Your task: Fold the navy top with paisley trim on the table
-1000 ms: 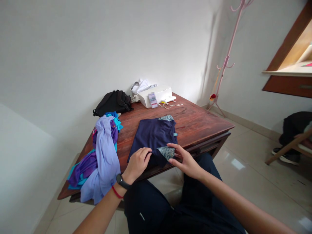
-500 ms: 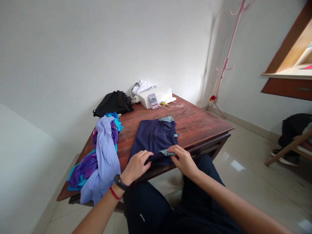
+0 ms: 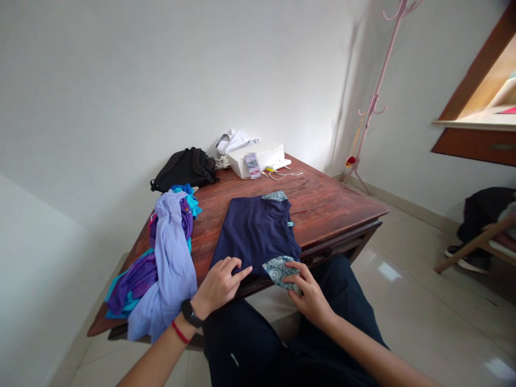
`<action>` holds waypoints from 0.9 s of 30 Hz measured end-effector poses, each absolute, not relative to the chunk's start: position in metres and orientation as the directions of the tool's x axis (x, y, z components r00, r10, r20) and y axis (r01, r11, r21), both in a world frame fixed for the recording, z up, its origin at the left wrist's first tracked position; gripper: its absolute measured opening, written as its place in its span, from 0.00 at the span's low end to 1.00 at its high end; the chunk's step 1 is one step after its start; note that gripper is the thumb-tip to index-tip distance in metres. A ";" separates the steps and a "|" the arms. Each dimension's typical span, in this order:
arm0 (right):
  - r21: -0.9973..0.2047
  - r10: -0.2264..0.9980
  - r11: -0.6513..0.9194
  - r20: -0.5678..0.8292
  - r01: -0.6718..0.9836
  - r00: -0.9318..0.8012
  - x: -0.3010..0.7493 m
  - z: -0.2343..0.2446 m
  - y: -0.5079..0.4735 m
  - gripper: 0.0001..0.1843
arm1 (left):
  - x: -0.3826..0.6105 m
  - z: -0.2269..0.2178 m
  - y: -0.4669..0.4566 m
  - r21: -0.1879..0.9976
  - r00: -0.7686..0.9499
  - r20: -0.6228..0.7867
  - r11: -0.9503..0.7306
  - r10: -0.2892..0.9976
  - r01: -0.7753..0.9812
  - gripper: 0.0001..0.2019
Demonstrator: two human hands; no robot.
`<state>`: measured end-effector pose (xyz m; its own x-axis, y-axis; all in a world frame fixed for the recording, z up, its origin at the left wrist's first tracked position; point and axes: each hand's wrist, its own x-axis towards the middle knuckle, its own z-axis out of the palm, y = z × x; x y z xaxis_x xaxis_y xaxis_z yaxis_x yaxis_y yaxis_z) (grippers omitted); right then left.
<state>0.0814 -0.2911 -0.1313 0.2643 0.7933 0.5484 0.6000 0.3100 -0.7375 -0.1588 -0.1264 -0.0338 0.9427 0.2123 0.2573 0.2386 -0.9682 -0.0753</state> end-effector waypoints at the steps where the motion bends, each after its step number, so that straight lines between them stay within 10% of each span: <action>1: -0.783 0.778 0.258 0.516 0.565 0.359 0.076 -0.139 -0.292 0.15 | -0.161 -0.035 -0.126 -0.075 0.944 0.253 -0.969 0.209 0.235 0.28; 6: -0.996 0.772 0.072 0.083 0.043 0.630 0.054 -0.165 -0.284 0.12 | -0.169 -0.036 -0.125 -0.062 0.948 0.245 -0.972 0.205 0.227 0.26; 10: -0.916 0.781 -0.074 -0.300 -0.395 0.548 0.052 -0.158 -0.272 0.25 | -0.176 -0.034 -0.123 -0.018 0.925 0.279 -0.961 0.260 0.275 0.24; 27: -0.852 0.890 -0.043 -0.270 -0.522 0.368 0.073 -0.093 -0.291 0.29 | -0.229 -0.021 -0.100 0.130 0.847 0.264 -0.887 0.461 0.442 0.14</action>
<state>0.0730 -0.2909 -0.0929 0.3677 0.8898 -0.2703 -0.5223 -0.0429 -0.8517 -0.2285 -0.0996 -0.0210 0.8472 0.4611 0.2637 0.4424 -0.8873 0.1303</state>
